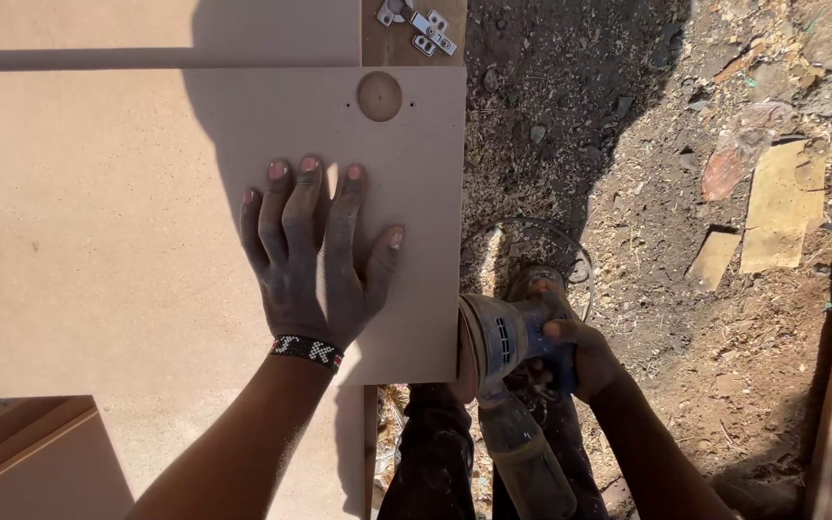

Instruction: The person uses an orbital sander to smooth the surface and edges of a rectangular wooden board. They move the sander across the board's face and along its edges, then flip the board to sand the other side before placing it on a stack of similar boards.

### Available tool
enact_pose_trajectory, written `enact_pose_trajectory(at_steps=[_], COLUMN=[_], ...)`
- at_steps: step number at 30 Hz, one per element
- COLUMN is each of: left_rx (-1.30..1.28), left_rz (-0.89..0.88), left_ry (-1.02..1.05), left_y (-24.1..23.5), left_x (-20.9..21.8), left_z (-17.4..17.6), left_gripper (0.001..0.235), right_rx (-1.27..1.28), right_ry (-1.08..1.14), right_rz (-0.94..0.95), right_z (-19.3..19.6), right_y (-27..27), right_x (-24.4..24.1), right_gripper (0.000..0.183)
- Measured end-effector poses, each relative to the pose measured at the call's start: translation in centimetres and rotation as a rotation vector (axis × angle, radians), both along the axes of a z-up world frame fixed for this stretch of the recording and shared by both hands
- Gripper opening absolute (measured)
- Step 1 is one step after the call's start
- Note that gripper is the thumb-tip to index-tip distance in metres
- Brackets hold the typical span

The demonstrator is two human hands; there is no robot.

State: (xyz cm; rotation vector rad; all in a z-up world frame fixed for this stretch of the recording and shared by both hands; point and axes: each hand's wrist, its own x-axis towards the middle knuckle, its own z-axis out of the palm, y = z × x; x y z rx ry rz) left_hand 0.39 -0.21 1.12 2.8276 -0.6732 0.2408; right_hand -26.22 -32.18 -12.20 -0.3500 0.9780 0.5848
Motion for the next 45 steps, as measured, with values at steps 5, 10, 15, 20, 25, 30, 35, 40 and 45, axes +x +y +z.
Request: enact_pose_trajectory(at_steps=[5, 10, 15, 20, 25, 30, 35, 40, 45], left_rx=[0.02, 0.058, 0.098, 0.102, 0.079, 0.089, 0.096, 0.098, 0.119], left_rz=[0.005, -0.008, -0.014, -0.004, 0.01, 0.003, 0.022, 0.0, 0.015], left_ry=[0.007, 0.03, 0.075, 0.082, 0.096, 0.07, 0.083, 0.038, 0.028], left_y=[0.0, 0.4, 0.9, 0.7, 0.4, 0.1, -0.2, -0.2, -0.2], left_x=[-0.2, -0.2, -0.4, -0.2, -0.6, -0.3, -0.4, -0.1, -0.1], left_z=[0.1, -0.2, -0.3, 0.1, 0.1, 0.1, 0.4, 0.2, -0.2], left_gripper=[0.067, 0.085, 0.101, 0.089, 0.075, 0.067, 0.069, 0.072, 0.07], right_rx=[0.289, 0.283, 0.226, 0.4, 0.268, 0.425, 0.321, 0.189, -0.302], right_ry=[-0.3, -0.44, -0.404, -0.343, -0.107, -0.104, -0.25, -0.421, -0.497], right_rz=[-0.054, -0.094, 0.025, -0.032, 0.094, -0.03, -0.073, -0.101, 0.034], right_z=[-3.3, -3.8, -3.3, -5.4, -1.6, -1.3, -1.9, -1.5, 4.9], right_y=[-0.9, -2.9, -3.5, -1.8, 1.2, 2.9, 1.1, -3.3, -5.2], right_x=[10.9, 23.9, 29.2, 20.6, 7.5, 1.4, 7.7, 21.3, 30.7], right_gripper=[0.057, 0.039, 0.038, 0.04, 0.059, 0.063, 0.057, 0.056, 0.062])
